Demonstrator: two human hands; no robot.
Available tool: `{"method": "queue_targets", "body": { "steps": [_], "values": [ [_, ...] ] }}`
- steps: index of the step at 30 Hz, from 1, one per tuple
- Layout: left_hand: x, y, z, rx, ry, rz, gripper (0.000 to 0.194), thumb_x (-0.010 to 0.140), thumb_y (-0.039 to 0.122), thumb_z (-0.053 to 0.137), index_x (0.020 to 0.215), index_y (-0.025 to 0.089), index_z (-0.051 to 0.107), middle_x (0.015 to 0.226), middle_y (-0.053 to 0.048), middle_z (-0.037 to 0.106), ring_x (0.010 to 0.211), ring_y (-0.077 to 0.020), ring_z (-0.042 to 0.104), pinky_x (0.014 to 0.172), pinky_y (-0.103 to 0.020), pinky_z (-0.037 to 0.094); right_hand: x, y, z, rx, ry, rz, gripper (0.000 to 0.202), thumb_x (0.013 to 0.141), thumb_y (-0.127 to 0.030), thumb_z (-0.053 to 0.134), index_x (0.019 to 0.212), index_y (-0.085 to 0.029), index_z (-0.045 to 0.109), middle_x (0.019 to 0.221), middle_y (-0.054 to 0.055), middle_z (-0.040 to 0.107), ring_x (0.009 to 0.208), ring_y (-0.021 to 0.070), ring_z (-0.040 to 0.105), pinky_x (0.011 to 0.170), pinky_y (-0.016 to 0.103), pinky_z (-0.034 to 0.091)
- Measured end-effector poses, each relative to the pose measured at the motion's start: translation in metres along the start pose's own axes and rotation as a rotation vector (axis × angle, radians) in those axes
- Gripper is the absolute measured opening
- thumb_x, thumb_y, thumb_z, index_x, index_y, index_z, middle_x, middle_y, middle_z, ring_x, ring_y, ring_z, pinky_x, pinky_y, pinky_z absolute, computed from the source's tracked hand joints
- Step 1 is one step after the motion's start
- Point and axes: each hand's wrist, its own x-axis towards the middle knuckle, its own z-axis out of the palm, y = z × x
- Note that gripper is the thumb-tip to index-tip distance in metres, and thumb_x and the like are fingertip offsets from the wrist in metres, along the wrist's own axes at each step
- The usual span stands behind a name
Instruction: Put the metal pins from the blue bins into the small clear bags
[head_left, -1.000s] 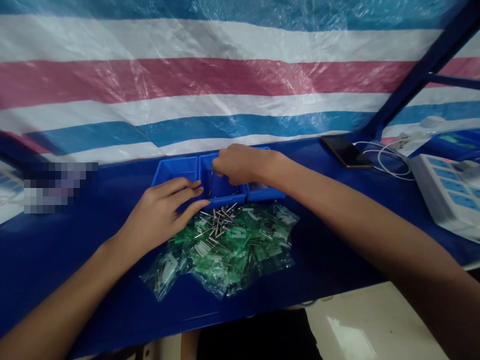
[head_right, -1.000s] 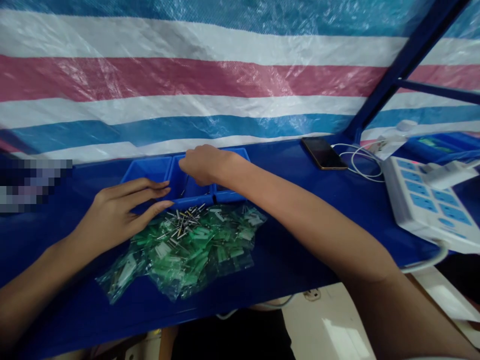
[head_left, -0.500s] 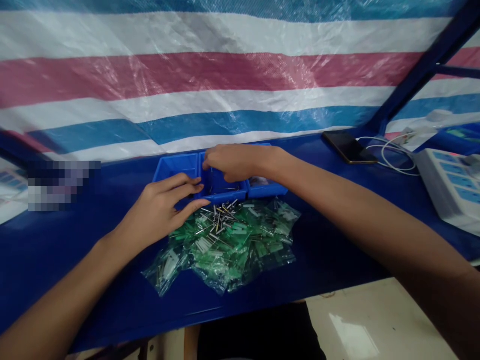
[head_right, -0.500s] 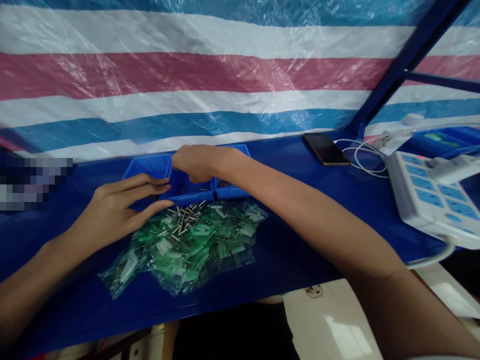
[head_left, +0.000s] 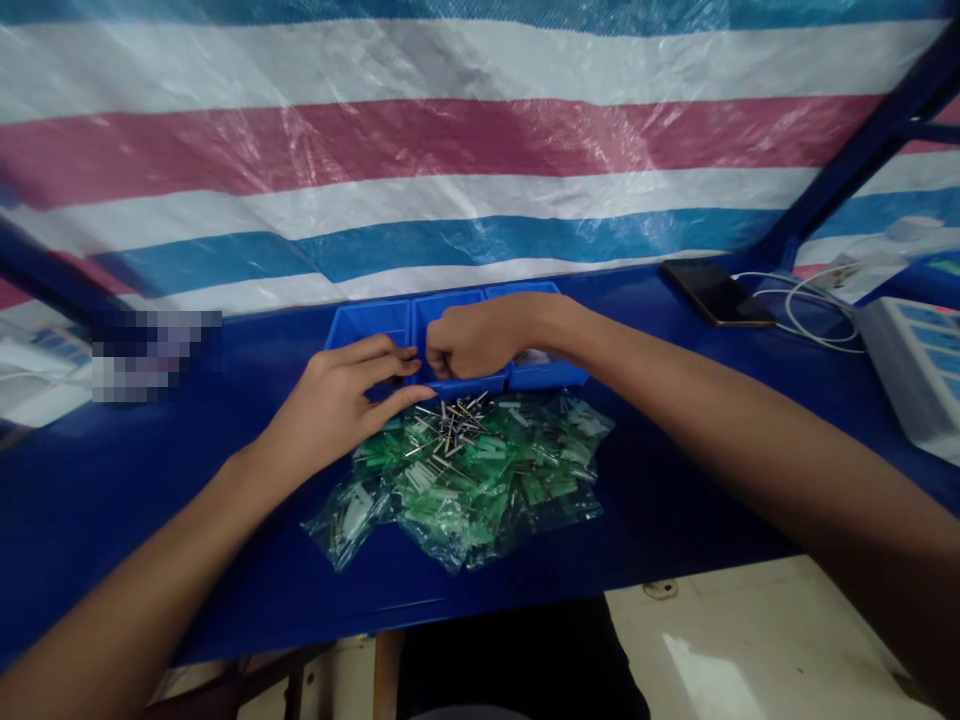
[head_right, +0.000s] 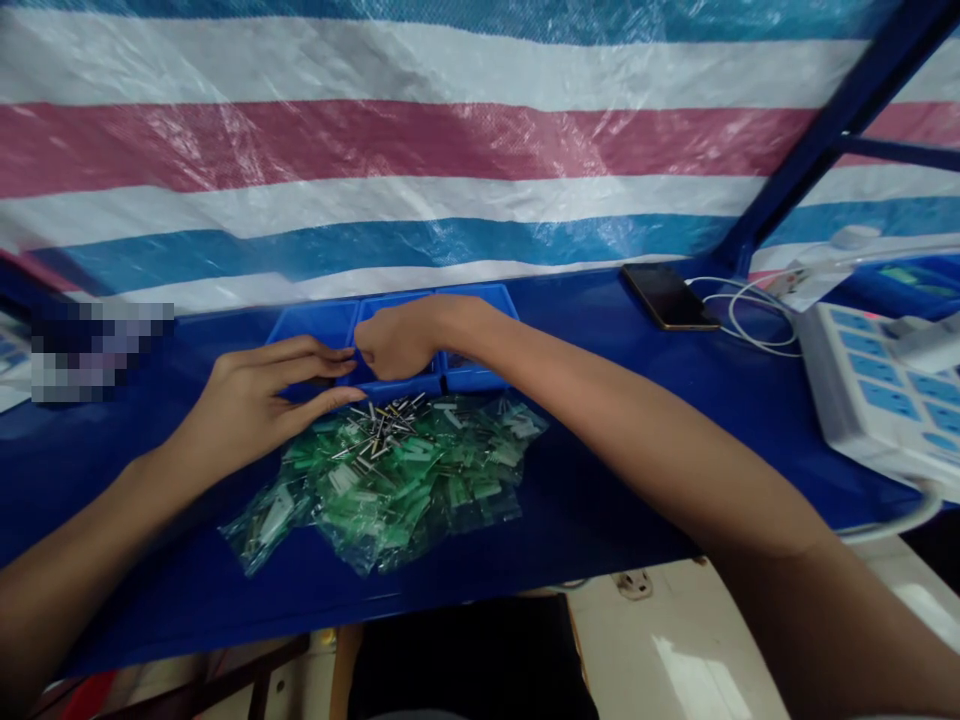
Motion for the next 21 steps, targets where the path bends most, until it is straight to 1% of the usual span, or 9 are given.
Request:
{"method": "queue_targets", "body": {
  "steps": [3,7,9,12,14,15,17,18,21],
  "values": [
    [0.000,0.001,0.000,-0.001,0.003,-0.003,0.052,0.117,0.065,0.061,0.115,0.020,0.085,0.108,-0.009,0.085,0.090,-0.0240,0.086,0.078,-0.034,0.071,0.006,-0.001,0.004,0.095,0.013,0.028,0.026,0.097,-0.004,0.059,0.076,-0.019,0.062,0.072,0.000,0.057,0.065,0.0143,0.043,0.065,0.036,0.030],
    [0.000,0.003,-0.001,-0.030,-0.016,-0.026,0.054,0.116,0.068,0.060,0.114,0.020,0.086,0.108,-0.008,0.085,0.092,-0.0227,0.085,0.075,-0.030,0.070,0.014,0.003,0.008,0.229,-0.006,0.048,0.040,0.103,-0.009,0.055,0.068,-0.022,0.043,0.066,-0.005,0.038,0.059,0.0117,0.030,0.059,0.034,0.026],
    [0.000,0.004,-0.001,-0.040,-0.022,-0.059,0.055,0.115,0.070,0.060,0.113,0.022,0.086,0.110,-0.008,0.085,0.095,-0.0231,0.086,0.077,-0.031,0.070,0.014,0.005,0.007,0.297,-0.046,0.030,0.044,0.108,-0.013,0.055,0.068,-0.023,0.039,0.066,-0.007,0.033,0.059,0.0108,0.026,0.056,0.032,0.026],
    [0.000,0.003,0.000,-0.042,-0.016,-0.090,0.055,0.114,0.073,0.061,0.112,0.025,0.087,0.110,-0.007,0.086,0.096,-0.0234,0.086,0.079,-0.032,0.071,0.009,0.008,0.003,0.362,-0.085,-0.002,0.047,0.115,-0.017,0.055,0.069,-0.021,0.044,0.067,-0.007,0.034,0.059,0.0088,0.030,0.055,0.027,0.031],
    [0.000,0.003,0.000,-0.045,-0.006,-0.083,0.054,0.113,0.073,0.062,0.111,0.026,0.088,0.109,-0.006,0.086,0.093,-0.0235,0.086,0.077,-0.033,0.071,0.006,0.011,-0.001,0.369,-0.091,-0.009,0.039,0.117,-0.025,0.062,0.079,-0.017,0.059,0.073,-0.006,0.049,0.062,0.0082,0.045,0.059,0.023,0.042],
    [0.000,0.003,0.001,-0.049,-0.002,-0.076,0.052,0.113,0.073,0.063,0.111,0.026,0.088,0.108,-0.006,0.086,0.093,-0.0235,0.086,0.076,-0.033,0.071,0.004,0.013,-0.002,0.366,-0.092,-0.007,0.030,0.116,-0.030,0.068,0.089,-0.016,0.067,0.081,-0.004,0.059,0.067,0.0095,0.056,0.063,0.023,0.050],
    [0.001,0.003,0.001,-0.051,0.005,-0.077,0.049,0.113,0.071,0.064,0.112,0.028,0.087,0.108,-0.005,0.087,0.094,-0.0234,0.086,0.078,-0.034,0.072,0.003,0.016,-0.004,0.363,-0.096,-0.001,0.022,0.112,-0.036,0.077,0.108,-0.014,0.075,0.097,0.000,0.073,0.080,0.0145,0.070,0.072,0.028,0.062],
    [0.001,0.004,0.000,-0.049,0.006,-0.076,0.048,0.114,0.070,0.065,0.112,0.028,0.087,0.109,-0.004,0.087,0.095,-0.0230,0.086,0.080,-0.034,0.073,0.004,0.017,-0.004,0.369,-0.093,-0.001,0.020,0.112,-0.033,0.077,0.112,-0.013,0.077,0.097,0.000,0.075,0.081,0.0148,0.071,0.074,0.028,0.062],
    [0.002,0.006,-0.002,-0.030,-0.019,-0.082,0.048,0.117,0.067,0.061,0.115,0.027,0.086,0.113,-0.001,0.086,0.098,-0.0210,0.086,0.088,-0.033,0.074,0.004,0.020,-0.004,0.418,-0.064,-0.019,0.012,0.110,-0.013,0.072,0.104,-0.010,0.082,0.074,-0.006,0.069,0.070,0.0085,0.062,0.072,0.023,0.051]
  ]
}}
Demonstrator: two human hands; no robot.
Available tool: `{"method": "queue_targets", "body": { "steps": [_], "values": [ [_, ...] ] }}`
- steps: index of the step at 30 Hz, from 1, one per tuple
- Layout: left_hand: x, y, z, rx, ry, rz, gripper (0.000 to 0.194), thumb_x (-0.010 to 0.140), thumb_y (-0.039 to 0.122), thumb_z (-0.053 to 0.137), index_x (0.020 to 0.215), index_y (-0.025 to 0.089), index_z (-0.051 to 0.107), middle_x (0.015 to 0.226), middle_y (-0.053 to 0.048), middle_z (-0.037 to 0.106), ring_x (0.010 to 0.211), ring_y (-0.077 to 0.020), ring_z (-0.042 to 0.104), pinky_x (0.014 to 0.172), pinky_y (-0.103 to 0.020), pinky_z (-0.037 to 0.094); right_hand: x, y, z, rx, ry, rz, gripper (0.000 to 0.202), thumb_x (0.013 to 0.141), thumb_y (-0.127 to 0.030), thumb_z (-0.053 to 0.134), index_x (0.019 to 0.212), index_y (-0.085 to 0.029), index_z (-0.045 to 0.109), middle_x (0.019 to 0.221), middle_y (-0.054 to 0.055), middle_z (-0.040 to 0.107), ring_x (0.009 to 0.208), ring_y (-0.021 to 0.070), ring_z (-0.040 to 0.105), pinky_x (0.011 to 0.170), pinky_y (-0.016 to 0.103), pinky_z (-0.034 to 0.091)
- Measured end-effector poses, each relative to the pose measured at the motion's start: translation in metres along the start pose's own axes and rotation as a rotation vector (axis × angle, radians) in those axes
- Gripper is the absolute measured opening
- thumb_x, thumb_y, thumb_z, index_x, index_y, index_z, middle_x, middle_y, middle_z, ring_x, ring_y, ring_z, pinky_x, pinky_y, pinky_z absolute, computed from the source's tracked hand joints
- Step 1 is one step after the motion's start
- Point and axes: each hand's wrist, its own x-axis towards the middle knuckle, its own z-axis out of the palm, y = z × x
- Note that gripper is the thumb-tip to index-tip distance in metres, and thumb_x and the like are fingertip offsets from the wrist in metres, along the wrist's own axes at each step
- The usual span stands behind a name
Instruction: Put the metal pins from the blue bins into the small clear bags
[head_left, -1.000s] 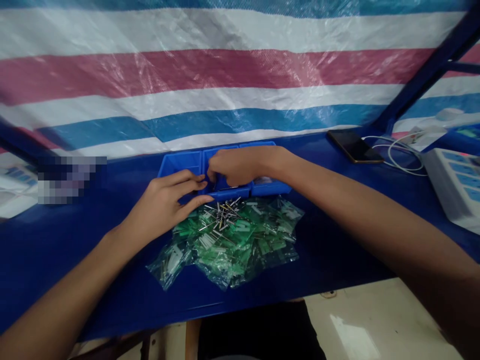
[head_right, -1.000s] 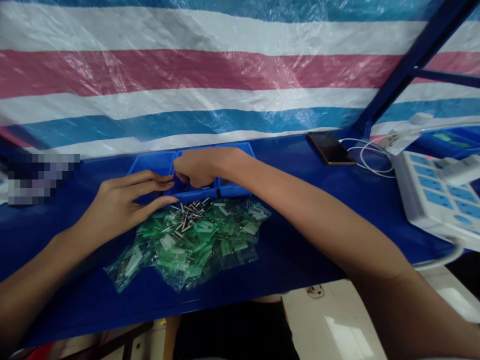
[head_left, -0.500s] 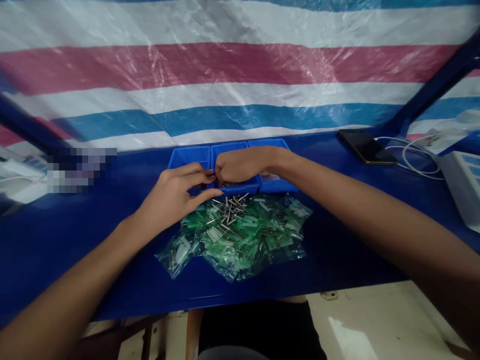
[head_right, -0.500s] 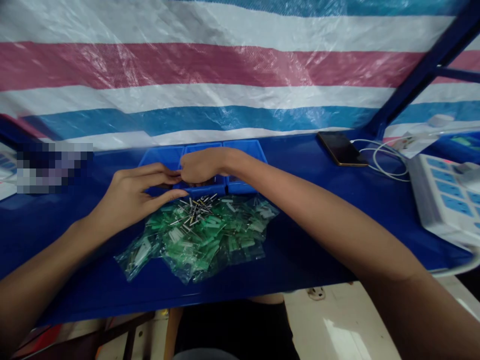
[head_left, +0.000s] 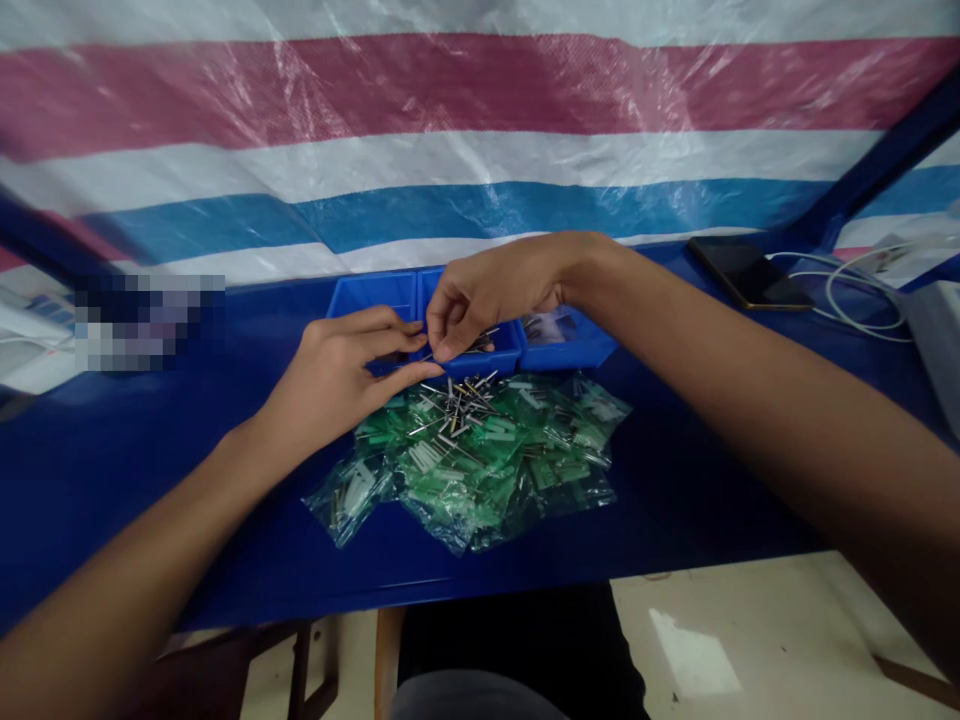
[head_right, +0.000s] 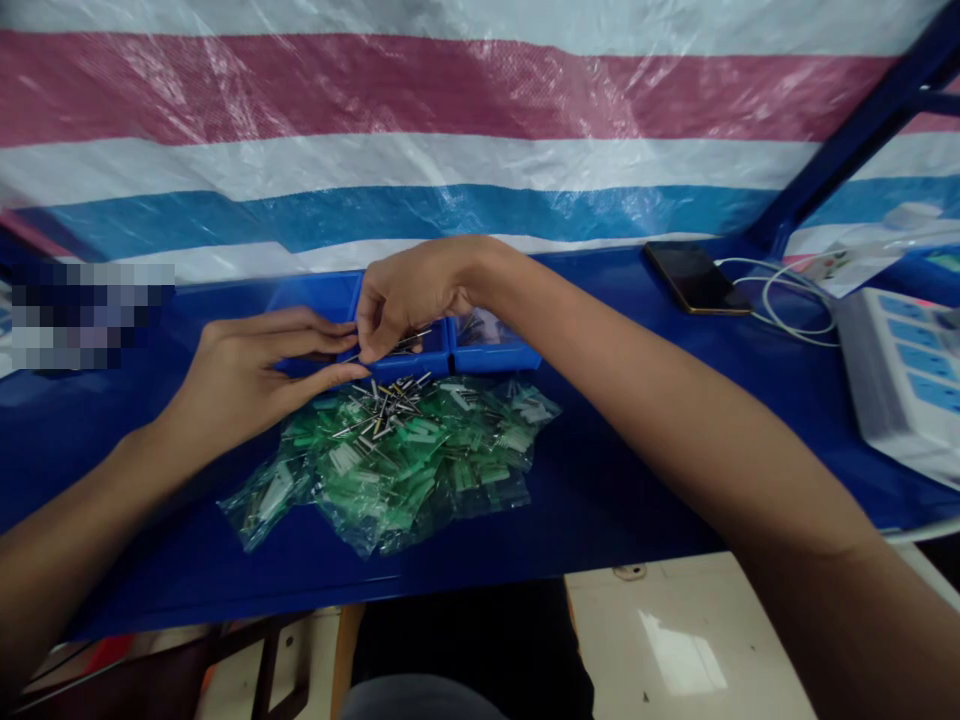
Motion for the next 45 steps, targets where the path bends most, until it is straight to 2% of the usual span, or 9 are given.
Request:
{"method": "queue_targets", "body": {
  "steps": [3,10,15,18,26,31,36,41,45],
  "values": [
    [0.000,0.001,-0.001,0.032,-0.026,-0.010,0.051,0.119,0.066,0.057,0.117,0.024,0.086,0.117,0.001,0.086,0.101,-0.0206,0.086,0.094,-0.033,0.075,-0.004,0.001,-0.003,0.045,0.032,-0.022,0.012,0.105,-0.005,0.074,0.101,-0.011,0.083,0.071,-0.006,0.071,0.068,0.0085,0.062,0.072,0.023,0.051],
    [-0.002,0.000,0.000,0.058,0.000,0.023,0.052,0.117,0.070,0.057,0.112,0.027,0.087,0.116,-0.005,0.087,0.100,-0.0240,0.087,0.096,-0.037,0.076,-0.034,-0.016,-0.013,-0.099,0.125,-0.080,0.009,0.102,-0.007,0.079,0.103,-0.010,0.088,0.078,0.000,0.078,0.068,0.0097,0.065,0.068,0.025,0.047],
    [0.002,0.003,-0.002,0.029,-0.019,0.017,0.055,0.119,0.071,0.050,0.108,0.032,0.087,0.105,-0.005,0.086,0.091,-0.0245,0.086,0.079,-0.038,0.074,-0.039,-0.046,0.011,-0.482,0.083,-0.134,0.021,0.101,-0.003,0.075,0.085,-0.014,0.082,0.069,-0.003,0.069,0.064,0.0105,0.054,0.062,0.028,0.037],
    [0.003,0.004,-0.002,0.021,0.003,0.038,0.056,0.120,0.069,0.048,0.104,0.032,0.087,0.102,-0.005,0.086,0.088,-0.0233,0.086,0.075,-0.036,0.073,-0.039,-0.055,0.024,-0.626,0.110,-0.135,0.021,0.100,0.002,0.068,0.092,-0.013,0.080,0.072,0.000,0.068,0.065,0.0131,0.050,0.063,0.033,0.032],
    [-0.002,-0.002,0.000,0.006,-0.009,-0.005,0.045,0.114,0.070,0.063,0.115,0.032,0.088,0.117,-0.004,0.088,0.103,-0.0256,0.087,0.099,-0.040,0.075,-0.032,-0.034,0.007,-0.671,0.285,-0.103,0.028,0.108,-0.005,0.058,0.109,-0.015,0.085,0.090,0.005,0.080,0.079,0.0174,0.065,0.072,0.033,0.037],
    [-0.002,-0.003,0.000,-0.006,0.002,0.011,0.042,0.114,0.065,0.066,0.113,0.029,0.087,0.114,-0.005,0.087,0.100,-0.0244,0.087,0.092,-0.036,0.076,-0.014,-0.024,0.014,-0.710,0.232,0.054,0.035,0.119,-0.028,0.055,0.120,-0.007,0.084,0.107,0.019,0.082,0.090,0.0275,0.074,0.078,0.037,0.047],
    [0.000,-0.001,-0.001,-0.019,0.001,0.004,0.042,0.114,0.066,0.067,0.112,0.029,0.088,0.114,-0.005,0.088,0.101,-0.0256,0.088,0.095,-0.039,0.077,-0.007,-0.020,0.019,-0.688,0.179,0.069,0.032,0.111,-0.013,0.058,0.131,-0.008,0.082,0.113,0.020,0.083,0.094,0.0287,0.075,0.078,0.038,0.050],
    [-0.001,-0.001,-0.001,-0.011,-0.004,-0.018,0.046,0.113,0.069,0.066,0.110,0.027,0.087,0.113,-0.006,0.087,0.102,-0.0262,0.088,0.094,-0.038,0.076,-0.002,-0.023,0.017,-0.597,0.142,0.068,0.025,0.107,-0.015,0.062,0.115,-0.012,0.086,0.096,0.014,0.083,0.073,0.0241,0.069,0.065,0.037,0.045],
    [-0.001,-0.001,-0.001,-0.004,0.011,-0.002,0.043,0.114,0.065,0.068,0.111,0.027,0.088,0.113,-0.006,0.087,0.096,-0.0246,0.087,0.089,-0.036,0.077,0.006,-0.022,0.022,-0.508,0.233,0.074,0.025,0.114,-0.021,0.060,0.116,-0.011,0.083,0.109,0.018,0.083,0.088,0.0264,0.076,0.076,0.038,0.056]
  ]
}}
